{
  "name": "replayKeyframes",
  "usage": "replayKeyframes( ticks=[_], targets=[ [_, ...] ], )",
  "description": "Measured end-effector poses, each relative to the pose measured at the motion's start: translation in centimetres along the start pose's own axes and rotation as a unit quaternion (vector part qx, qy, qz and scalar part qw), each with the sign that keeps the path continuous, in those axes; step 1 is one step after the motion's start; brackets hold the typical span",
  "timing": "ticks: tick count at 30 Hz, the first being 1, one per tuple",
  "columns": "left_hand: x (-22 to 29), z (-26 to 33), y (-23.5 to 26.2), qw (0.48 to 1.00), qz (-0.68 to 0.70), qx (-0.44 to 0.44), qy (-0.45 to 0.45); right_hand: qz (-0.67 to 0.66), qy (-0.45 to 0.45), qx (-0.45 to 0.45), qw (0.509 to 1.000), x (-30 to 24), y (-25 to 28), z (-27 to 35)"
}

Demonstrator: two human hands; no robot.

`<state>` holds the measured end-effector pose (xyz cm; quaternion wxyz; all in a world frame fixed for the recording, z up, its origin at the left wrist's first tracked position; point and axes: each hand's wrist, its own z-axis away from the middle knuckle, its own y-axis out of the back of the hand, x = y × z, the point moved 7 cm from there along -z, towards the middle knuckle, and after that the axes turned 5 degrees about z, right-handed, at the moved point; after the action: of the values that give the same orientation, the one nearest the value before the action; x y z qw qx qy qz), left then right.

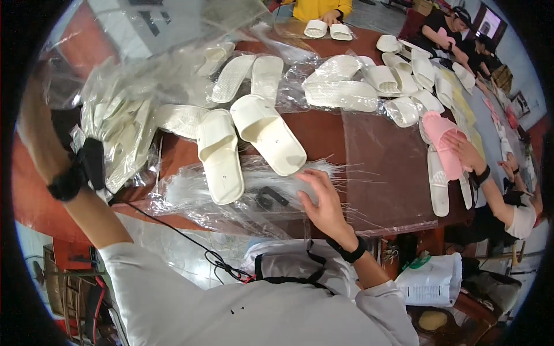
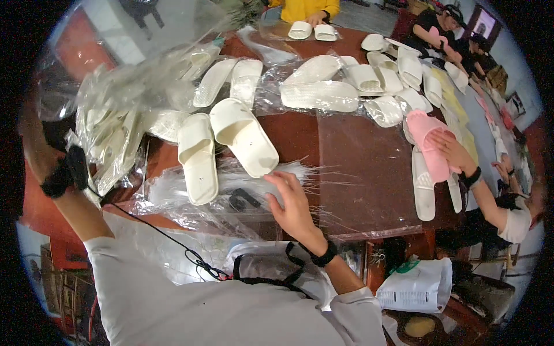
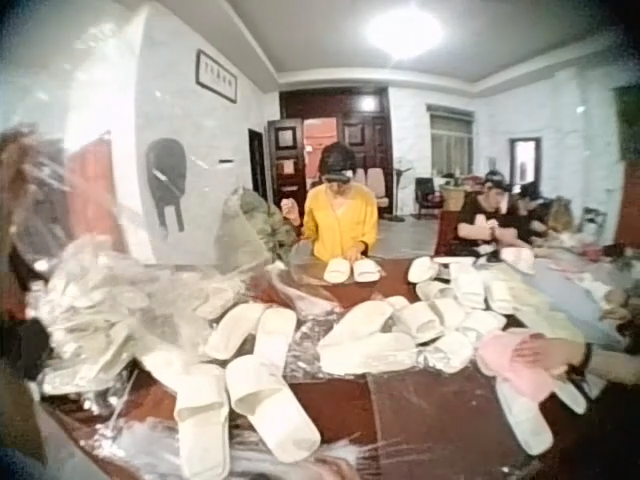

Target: Packing plastic sandals into individual clear plastic bags at a shared work table.

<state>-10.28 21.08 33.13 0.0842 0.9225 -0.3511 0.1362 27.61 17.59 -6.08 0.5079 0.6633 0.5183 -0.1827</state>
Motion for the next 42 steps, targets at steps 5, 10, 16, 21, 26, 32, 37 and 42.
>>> replayKeyframes(
  ticks=[5, 10, 16, 21, 26, 32, 37, 42],
  targets=[
    [-5.4, 1.3, 10.5, 0.977, 0.061, -0.004, 0.202, -0.045, -0.077, 0.039, 0.995, 0.0, 4.7, 1.1],
    [1.0, 8.9, 3.2, 0.952, 0.103, -0.112, 0.266, -0.123, -0.128, 0.021, 0.984, -0.3, 8.8, 3.1],
    [-2.7, 21.2, -7.5, 0.852, 0.137, -0.309, 0.399, -0.198, -0.207, -0.047, 0.957, 0.4, 11.6, 5.9],
    [-3.2, 30.2, -14.7, 0.738, 0.218, -0.425, 0.478, -0.213, -0.257, -0.132, 0.933, 0.8, 10.9, 6.8],
    [-4.4, 35.2, -18.8, 0.691, 0.232, -0.443, 0.522, -0.256, -0.321, -0.105, 0.906, 3.2, 9.2, 7.5],
    [-6.3, 36.6, -18.9, 0.753, 0.102, -0.513, 0.399, -0.190, -0.322, -0.053, 0.926, 4.8, 9.8, 6.9],
    [-5.5, 37.8, -16.7, 0.622, 0.065, -0.614, 0.483, -0.182, -0.335, -0.006, 0.924, 6.4, 12.0, 7.7],
    [-3.3, 38.4, -16.5, 0.625, 0.086, -0.629, 0.455, -0.190, -0.343, 0.008, 0.920, 7.5, 12.6, 8.0]
  ],
)
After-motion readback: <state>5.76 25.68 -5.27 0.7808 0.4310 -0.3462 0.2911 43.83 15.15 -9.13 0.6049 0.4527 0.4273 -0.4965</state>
